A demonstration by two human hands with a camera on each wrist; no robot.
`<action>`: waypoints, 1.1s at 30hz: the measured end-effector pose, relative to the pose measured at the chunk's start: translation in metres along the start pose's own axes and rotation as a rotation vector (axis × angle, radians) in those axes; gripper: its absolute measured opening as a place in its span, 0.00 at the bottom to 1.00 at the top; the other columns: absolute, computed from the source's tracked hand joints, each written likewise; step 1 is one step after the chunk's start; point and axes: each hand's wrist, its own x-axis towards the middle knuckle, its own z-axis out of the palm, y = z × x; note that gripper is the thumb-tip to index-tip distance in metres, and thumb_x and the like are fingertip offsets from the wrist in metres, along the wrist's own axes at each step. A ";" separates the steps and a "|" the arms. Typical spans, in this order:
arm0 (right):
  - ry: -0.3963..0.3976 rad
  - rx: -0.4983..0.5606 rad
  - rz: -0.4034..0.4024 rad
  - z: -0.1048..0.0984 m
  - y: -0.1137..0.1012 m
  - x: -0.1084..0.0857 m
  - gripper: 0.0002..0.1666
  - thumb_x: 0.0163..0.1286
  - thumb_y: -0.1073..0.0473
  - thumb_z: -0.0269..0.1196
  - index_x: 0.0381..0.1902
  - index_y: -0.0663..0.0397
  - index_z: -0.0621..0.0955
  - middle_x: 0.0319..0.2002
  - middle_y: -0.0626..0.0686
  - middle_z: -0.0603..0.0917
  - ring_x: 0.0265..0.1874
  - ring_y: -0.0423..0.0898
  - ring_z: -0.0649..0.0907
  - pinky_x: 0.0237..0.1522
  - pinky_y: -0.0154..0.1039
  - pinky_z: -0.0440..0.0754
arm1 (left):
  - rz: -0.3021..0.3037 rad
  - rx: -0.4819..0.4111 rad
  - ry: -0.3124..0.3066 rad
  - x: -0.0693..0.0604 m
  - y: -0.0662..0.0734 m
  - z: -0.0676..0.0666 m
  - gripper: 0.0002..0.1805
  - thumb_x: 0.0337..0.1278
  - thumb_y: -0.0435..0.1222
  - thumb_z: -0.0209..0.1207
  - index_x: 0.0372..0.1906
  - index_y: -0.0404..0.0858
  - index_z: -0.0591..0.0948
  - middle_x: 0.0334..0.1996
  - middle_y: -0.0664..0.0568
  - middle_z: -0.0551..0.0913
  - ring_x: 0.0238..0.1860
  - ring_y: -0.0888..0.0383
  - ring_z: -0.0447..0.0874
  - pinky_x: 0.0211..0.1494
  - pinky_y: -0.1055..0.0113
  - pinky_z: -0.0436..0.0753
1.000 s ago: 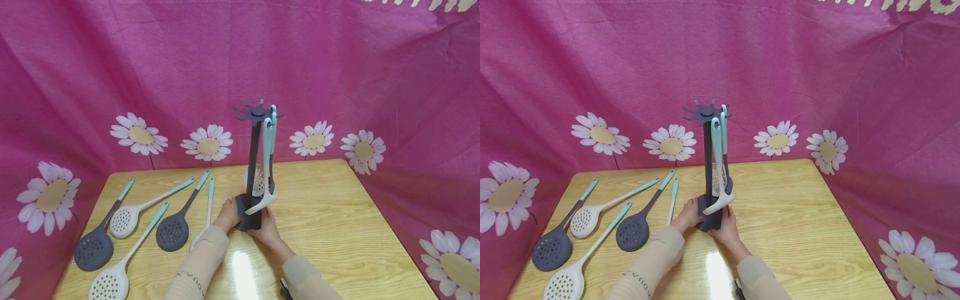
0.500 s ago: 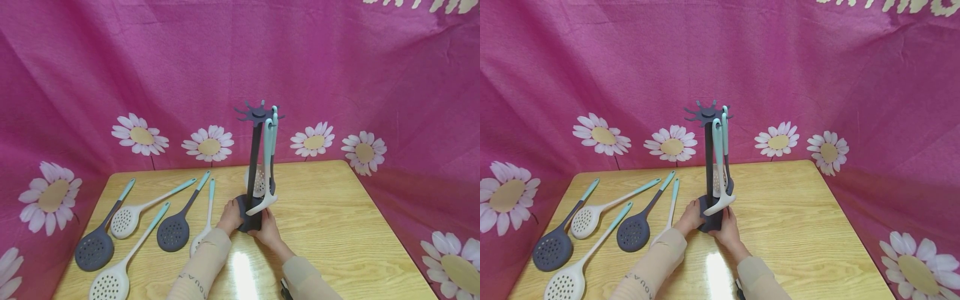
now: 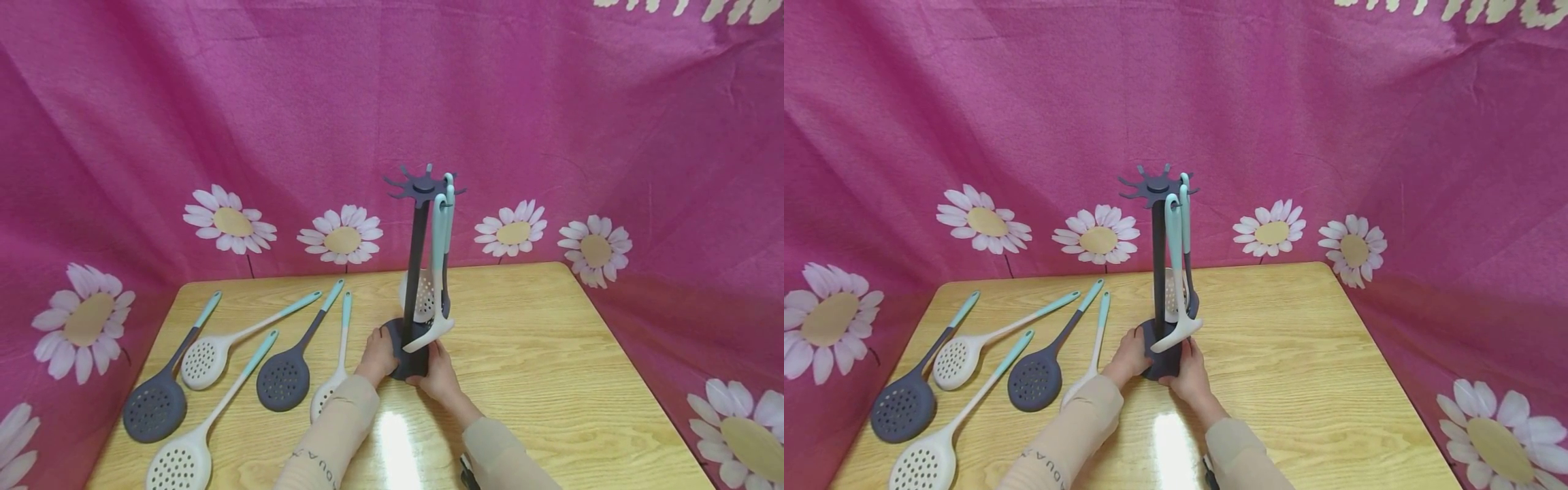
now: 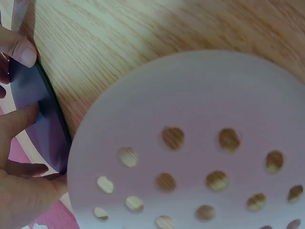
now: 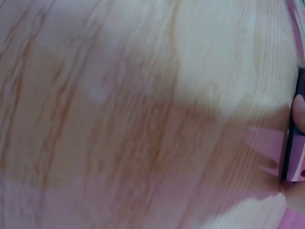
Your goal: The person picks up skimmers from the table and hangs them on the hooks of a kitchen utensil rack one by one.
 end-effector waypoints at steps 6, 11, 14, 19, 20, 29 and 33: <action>-0.027 -0.028 0.007 0.001 0.004 0.002 0.57 0.38 0.58 0.76 0.63 0.71 0.60 0.61 0.70 0.64 0.60 0.65 0.65 0.60 0.54 0.64 | -0.009 -0.013 0.016 0.000 -0.001 0.004 0.38 0.39 0.30 0.67 0.57 0.20 0.62 0.53 0.29 0.64 0.57 0.37 0.63 0.61 0.54 0.66; -0.031 -0.013 0.000 0.001 0.005 0.003 0.56 0.38 0.59 0.77 0.63 0.69 0.61 0.61 0.69 0.65 0.59 0.63 0.67 0.60 0.53 0.65 | -0.026 -0.017 0.019 0.000 0.000 0.004 0.39 0.40 0.30 0.67 0.58 0.20 0.62 0.53 0.29 0.63 0.58 0.37 0.62 0.61 0.54 0.66; -0.034 -0.003 -0.009 -0.001 0.004 0.004 0.56 0.37 0.60 0.77 0.63 0.69 0.61 0.61 0.69 0.65 0.59 0.62 0.68 0.60 0.52 0.65 | -0.031 -0.006 0.023 -0.002 0.001 0.005 0.39 0.40 0.31 0.66 0.59 0.20 0.61 0.54 0.29 0.63 0.58 0.37 0.62 0.61 0.55 0.66; -0.051 -0.018 -0.020 -0.004 0.004 0.005 0.56 0.39 0.59 0.76 0.62 0.71 0.61 0.60 0.71 0.65 0.59 0.64 0.68 0.59 0.53 0.66 | -0.039 0.006 0.029 -0.005 0.003 0.004 0.39 0.41 0.31 0.66 0.58 0.20 0.61 0.53 0.29 0.63 0.58 0.38 0.61 0.61 0.56 0.66; -0.058 -0.024 -0.017 -0.005 0.004 0.005 0.55 0.39 0.59 0.76 0.62 0.71 0.61 0.60 0.71 0.64 0.59 0.64 0.67 0.59 0.53 0.66 | -0.042 0.008 0.027 -0.005 0.004 0.004 0.39 0.42 0.31 0.66 0.58 0.20 0.61 0.54 0.29 0.63 0.58 0.38 0.61 0.61 0.56 0.66; -0.082 -0.025 0.000 -0.006 0.005 0.005 0.55 0.41 0.59 0.75 0.63 0.69 0.60 0.61 0.70 0.64 0.59 0.63 0.67 0.59 0.53 0.66 | -0.061 -0.006 0.009 -0.004 0.004 0.005 0.38 0.44 0.32 0.65 0.59 0.20 0.61 0.56 0.28 0.60 0.60 0.37 0.59 0.62 0.54 0.66; -0.084 -0.018 -0.001 -0.005 0.005 0.005 0.55 0.40 0.59 0.76 0.63 0.69 0.60 0.61 0.70 0.64 0.59 0.63 0.67 0.60 0.53 0.65 | -0.064 -0.006 0.010 -0.006 0.004 0.005 0.38 0.45 0.32 0.65 0.60 0.20 0.60 0.56 0.29 0.60 0.60 0.38 0.59 0.62 0.55 0.65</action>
